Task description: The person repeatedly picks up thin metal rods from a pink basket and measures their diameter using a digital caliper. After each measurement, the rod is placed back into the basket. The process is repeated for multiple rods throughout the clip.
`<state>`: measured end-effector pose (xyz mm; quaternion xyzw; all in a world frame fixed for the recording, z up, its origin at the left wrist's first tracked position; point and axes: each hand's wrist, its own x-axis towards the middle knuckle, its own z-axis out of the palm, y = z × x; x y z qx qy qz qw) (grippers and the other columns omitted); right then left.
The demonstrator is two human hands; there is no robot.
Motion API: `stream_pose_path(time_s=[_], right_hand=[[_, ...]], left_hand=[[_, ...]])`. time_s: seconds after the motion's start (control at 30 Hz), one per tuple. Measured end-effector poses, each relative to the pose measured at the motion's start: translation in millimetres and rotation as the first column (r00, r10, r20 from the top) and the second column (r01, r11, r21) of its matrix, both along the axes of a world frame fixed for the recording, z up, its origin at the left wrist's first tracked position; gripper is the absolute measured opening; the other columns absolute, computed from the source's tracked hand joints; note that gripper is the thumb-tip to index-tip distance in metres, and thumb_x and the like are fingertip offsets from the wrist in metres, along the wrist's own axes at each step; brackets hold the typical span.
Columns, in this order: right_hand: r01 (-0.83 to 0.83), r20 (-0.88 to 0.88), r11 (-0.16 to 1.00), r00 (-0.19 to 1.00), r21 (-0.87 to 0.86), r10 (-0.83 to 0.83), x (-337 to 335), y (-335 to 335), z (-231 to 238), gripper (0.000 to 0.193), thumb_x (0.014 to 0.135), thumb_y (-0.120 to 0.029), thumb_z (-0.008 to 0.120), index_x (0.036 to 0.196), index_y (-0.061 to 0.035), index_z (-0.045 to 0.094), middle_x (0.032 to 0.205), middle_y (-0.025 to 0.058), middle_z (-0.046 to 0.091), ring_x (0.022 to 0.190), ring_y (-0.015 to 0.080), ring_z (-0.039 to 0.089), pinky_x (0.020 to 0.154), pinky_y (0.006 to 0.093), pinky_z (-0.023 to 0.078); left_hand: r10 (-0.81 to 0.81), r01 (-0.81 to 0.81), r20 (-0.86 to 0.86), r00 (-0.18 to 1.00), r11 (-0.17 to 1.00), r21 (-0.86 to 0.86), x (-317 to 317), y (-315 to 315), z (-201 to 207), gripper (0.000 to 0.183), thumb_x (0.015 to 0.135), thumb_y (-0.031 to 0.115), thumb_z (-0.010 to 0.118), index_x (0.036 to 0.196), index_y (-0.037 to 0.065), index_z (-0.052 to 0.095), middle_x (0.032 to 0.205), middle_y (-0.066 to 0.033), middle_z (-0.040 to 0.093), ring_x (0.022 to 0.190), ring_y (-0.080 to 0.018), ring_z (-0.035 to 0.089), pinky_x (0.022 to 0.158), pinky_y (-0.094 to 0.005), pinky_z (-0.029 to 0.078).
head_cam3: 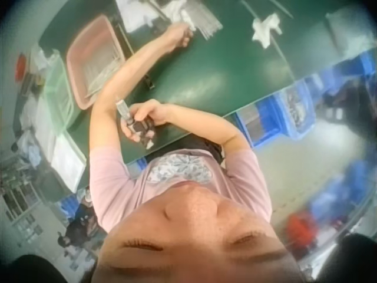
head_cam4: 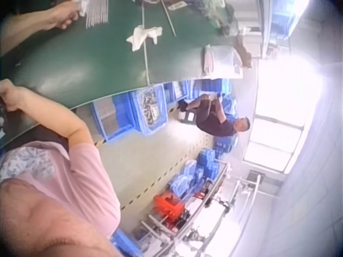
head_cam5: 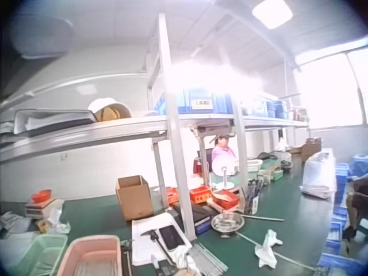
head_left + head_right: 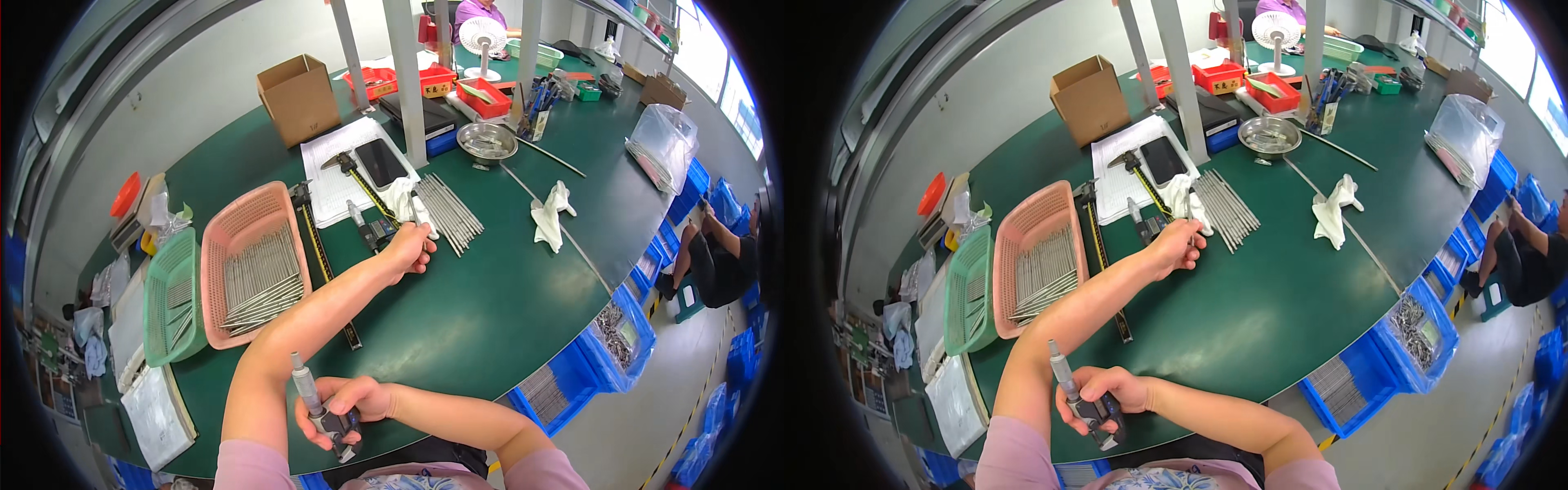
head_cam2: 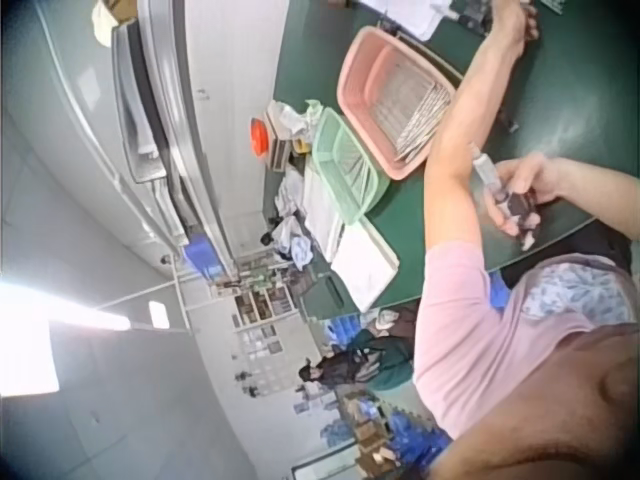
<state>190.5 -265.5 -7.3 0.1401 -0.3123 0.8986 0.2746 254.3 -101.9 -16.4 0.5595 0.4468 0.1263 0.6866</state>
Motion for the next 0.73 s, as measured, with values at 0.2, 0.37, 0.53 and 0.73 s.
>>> stream_pose_path(time_s=[0.2,0.37,0.53,0.73], right_hand=[[0.047,-0.009,0.999,0.999,-0.010,-0.047,7.9,4.4,-1.7,0.047,0.065,-0.034,0.055,0.088,0.0059,0.053,0.070,0.0156,0.058,0.038,0.0125,0.049,0.036,0.0203,0.040],[0.114,0.179,0.991,0.979,-0.066,-0.101,2.4,19.6,-4.6,0.051,0.068,-0.038,0.054,0.095,0.0052,0.051,0.075,0.0151,0.058,0.046,0.0146,0.053,0.040,0.0216,0.043],[0.389,0.347,0.912,0.879,-0.129,-0.326,-12.8,5.2,1.9,0.048,0.068,-0.033,0.055,0.099,0.0036,0.048,0.088,0.0179,0.056,0.053,0.0229,0.055,0.049,0.0291,0.047],[0.352,0.539,0.913,0.737,0.207,-0.407,-22.4,8.1,-10.4,0.040,0.076,-0.030,0.055,0.108,-0.0060,0.047,0.095,0.0162,0.056,0.064,0.0250,0.056,0.057,0.0388,0.048]], left_hand=[[-0.207,0.227,0.133,0.969,0.962,-0.153,-16.3,9.2,18.0,0.050,0.091,0.039,0.030,0.121,0.000,0.033,0.117,-0.0159,0.046,0.076,-0.0223,0.058,0.060,-0.0335,0.049],[0.052,-0.054,0.350,0.935,0.999,-0.004,-141.5,28.4,55.6,0.052,0.090,0.038,0.036,0.126,0.001,0.031,0.119,-0.0152,0.048,0.087,-0.0223,0.057,0.068,-0.0325,0.050],[0.483,-0.685,0.666,0.568,0.726,0.058,-355.8,-26.9,89.7,0.036,0.088,0.031,0.043,0.115,0.007,0.040,0.104,-0.0101,0.055,0.081,-0.0168,0.057,0.064,-0.0291,0.048],[0.363,-0.985,0.916,-0.170,-0.097,-0.144,-598.0,-198.9,99.0,0.025,0.086,0.029,0.043,0.092,0.006,0.050,0.099,-0.0085,0.056,0.077,-0.0164,0.055,0.063,-0.0286,0.046]])
